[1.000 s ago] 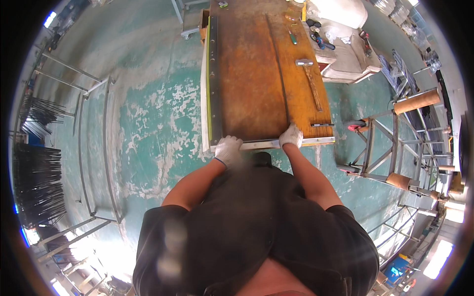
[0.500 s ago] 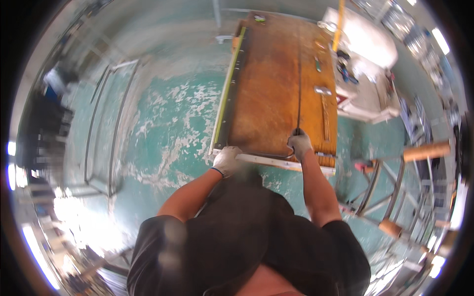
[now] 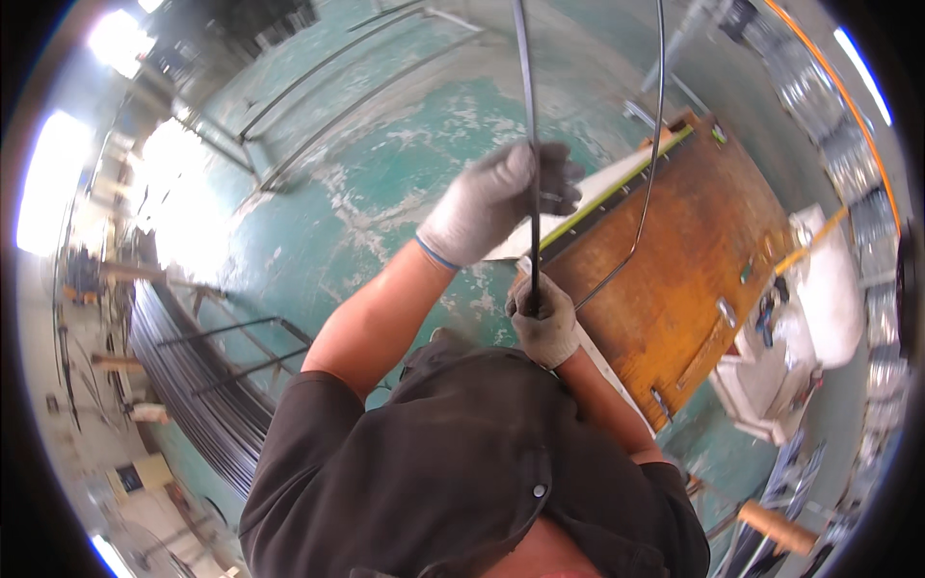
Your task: The person measures and bends metal rods using a manual bending jig and a hydraulic bending machine. They repeatedly measure rods on a wooden table, bend them by hand, and then use the hydraulic machine to bend multiple rods at once. The bent rods are stacked on the floor.
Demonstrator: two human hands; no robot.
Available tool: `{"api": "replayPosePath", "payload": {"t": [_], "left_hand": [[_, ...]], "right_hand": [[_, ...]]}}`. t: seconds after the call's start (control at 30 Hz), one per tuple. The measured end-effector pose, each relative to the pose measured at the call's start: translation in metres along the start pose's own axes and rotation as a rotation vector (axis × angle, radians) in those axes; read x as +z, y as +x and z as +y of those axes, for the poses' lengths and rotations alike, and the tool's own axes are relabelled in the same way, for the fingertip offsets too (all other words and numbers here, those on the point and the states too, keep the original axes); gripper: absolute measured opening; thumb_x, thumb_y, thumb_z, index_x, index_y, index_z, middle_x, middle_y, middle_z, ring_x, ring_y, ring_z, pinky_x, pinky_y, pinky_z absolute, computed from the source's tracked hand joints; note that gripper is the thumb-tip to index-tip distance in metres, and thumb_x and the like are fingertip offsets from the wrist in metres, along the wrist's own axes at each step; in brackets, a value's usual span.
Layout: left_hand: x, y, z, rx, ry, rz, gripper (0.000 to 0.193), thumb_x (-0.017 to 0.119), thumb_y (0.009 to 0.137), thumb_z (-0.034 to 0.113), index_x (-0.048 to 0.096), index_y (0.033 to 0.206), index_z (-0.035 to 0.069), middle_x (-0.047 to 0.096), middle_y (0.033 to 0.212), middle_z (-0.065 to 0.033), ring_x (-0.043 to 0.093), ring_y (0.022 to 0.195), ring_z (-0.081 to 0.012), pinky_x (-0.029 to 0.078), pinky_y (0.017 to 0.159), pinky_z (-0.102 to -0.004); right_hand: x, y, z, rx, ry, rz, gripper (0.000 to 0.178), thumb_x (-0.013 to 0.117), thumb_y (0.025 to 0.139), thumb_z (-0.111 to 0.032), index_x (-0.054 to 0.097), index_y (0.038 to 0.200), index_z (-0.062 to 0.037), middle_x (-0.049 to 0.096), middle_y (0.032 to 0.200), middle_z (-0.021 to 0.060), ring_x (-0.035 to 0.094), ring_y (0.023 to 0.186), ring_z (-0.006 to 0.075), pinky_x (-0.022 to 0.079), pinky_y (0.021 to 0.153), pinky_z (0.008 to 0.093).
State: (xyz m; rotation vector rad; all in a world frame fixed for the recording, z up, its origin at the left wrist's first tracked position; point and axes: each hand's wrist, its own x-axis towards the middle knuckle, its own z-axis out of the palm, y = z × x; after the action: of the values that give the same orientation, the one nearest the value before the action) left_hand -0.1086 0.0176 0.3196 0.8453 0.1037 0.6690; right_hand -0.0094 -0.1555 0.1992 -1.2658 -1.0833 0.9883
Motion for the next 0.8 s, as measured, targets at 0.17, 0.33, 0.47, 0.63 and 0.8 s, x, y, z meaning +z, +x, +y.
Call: {"api": "replayPosePath", "payload": {"t": [0.17,0.33,0.47,0.63,0.8], "left_hand": [[0.000,-0.057,0.111,0.292,0.346,0.279,0.051,0.055,0.115,0.035,0.058,0.144,-0.007,0.073,0.126,-0.0235,0.073,0.093,-0.0288,0.061,0.084,-0.0422],[-0.049,-0.121,0.139,0.462,0.562,0.835,0.039,0.062,0.111,0.031,0.067,0.129,-0.003,0.077,0.104,-0.0112,0.065,0.074,-0.0136,0.053,0.065,-0.0296],[-0.125,-0.155,0.142,0.379,0.612,1.239,0.031,0.063,0.106,0.029,0.067,0.116,-0.001,0.075,0.093,-0.0103,0.060,0.064,-0.0126,0.048,0.061,-0.0295],[-0.202,-0.219,0.125,0.319,0.553,1.450,0.026,0.064,0.106,0.025,0.069,0.112,0.000,0.072,0.085,-0.0092,0.059,0.061,-0.0134,0.049,0.058,-0.0312],[-0.219,-0.293,0.132,0.408,0.469,1.626,0.021,0.067,0.107,0.022,0.070,0.113,0.002,0.072,0.085,-0.0085,0.061,0.061,-0.0130,0.049,0.056,-0.0304]], "right_hand": [[0.054,0.017,0.074,-0.273,-0.255,-0.159,0.014,0.069,0.085,0.007,0.066,0.087,-0.0068,0.063,0.083,0.0092,0.063,0.070,0.0275,0.051,0.066,0.0378],[0.128,0.032,0.132,-0.196,-0.453,-0.455,0.005,0.073,0.086,-0.003,0.069,0.086,-0.0066,0.067,0.084,0.0133,0.070,0.078,0.0333,0.055,0.069,0.0426],[0.182,0.020,0.161,0.181,-0.498,-0.787,0.013,0.081,0.085,-0.016,0.074,0.094,-0.0079,0.076,0.098,0.0114,0.075,0.091,0.0320,0.059,0.081,0.0404],[0.220,0.030,0.120,0.327,-0.627,-1.205,0.040,0.088,0.089,-0.036,0.078,0.116,-0.0092,0.079,0.107,0.0095,0.074,0.103,0.0223,0.058,0.093,0.0369],[0.205,0.039,0.205,0.216,-0.669,-1.098,0.032,0.081,0.096,-0.031,0.078,0.116,-0.0074,0.079,0.104,0.0091,0.074,0.096,0.0194,0.059,0.090,0.0352]]}}
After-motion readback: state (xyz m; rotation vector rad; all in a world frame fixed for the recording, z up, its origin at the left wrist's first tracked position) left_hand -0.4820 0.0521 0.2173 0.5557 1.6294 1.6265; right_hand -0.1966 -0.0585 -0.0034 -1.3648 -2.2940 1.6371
